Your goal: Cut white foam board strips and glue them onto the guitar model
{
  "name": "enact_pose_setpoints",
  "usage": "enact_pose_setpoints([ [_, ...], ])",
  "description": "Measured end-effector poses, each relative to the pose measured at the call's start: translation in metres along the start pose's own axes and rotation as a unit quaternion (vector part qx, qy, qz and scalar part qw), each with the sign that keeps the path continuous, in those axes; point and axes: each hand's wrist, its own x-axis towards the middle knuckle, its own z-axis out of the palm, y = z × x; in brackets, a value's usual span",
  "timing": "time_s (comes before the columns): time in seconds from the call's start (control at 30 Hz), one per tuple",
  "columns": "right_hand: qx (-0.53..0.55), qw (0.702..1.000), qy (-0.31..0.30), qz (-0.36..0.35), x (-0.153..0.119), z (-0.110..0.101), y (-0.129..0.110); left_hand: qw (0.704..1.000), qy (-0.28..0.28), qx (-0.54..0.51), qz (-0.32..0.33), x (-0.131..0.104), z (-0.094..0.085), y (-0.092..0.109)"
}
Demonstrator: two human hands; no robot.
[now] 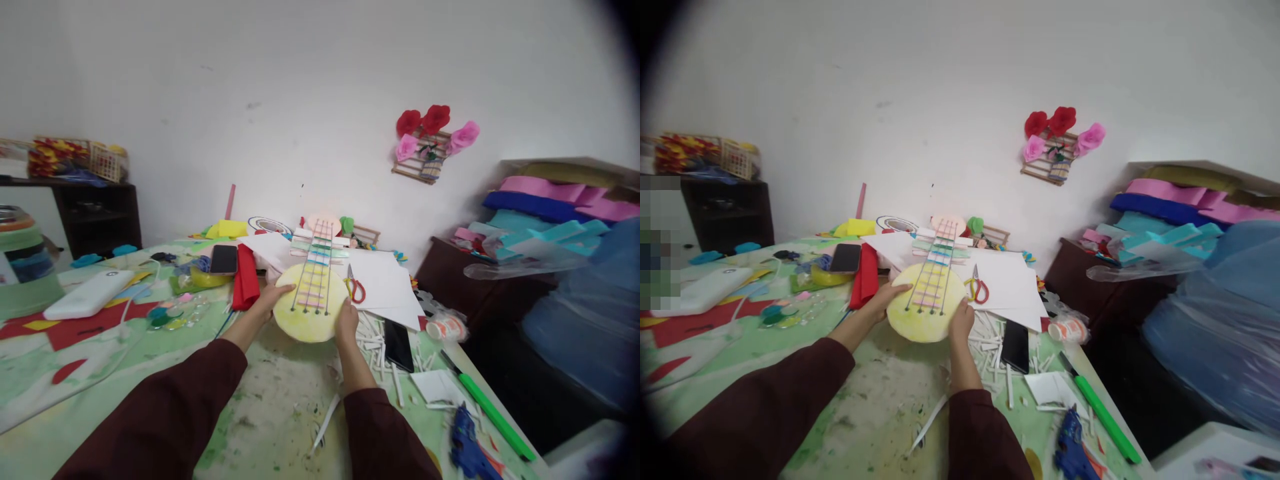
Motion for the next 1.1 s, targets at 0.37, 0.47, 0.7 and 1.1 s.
enact_pose_setpoints([
  [0.37,0.041,0.998,0.022,-0.051,-0.005,-0.003,-0.011,0.994,0.001,-0.003,0.109,0.0,0.002,0.003],
  [0.47,0.041,0.998,0.017,-0.036,-0.005,-0.002,-0.006,0.995,0.018,0.002,0.094,0.004,0.002,-0.003],
  [0.7,0.037,0.998,0.015,-0.041,-0.007,-0.002,-0.004,0.996,0.017,0.008,0.088,0.004,0.002,-0.003],
  [1.1,-0.102,0.994,-0.031,-0.017,-0.007,-0.012,0.002,0.999,0.04,0.003,-0.027,0.007,0.0,-0.018],
])
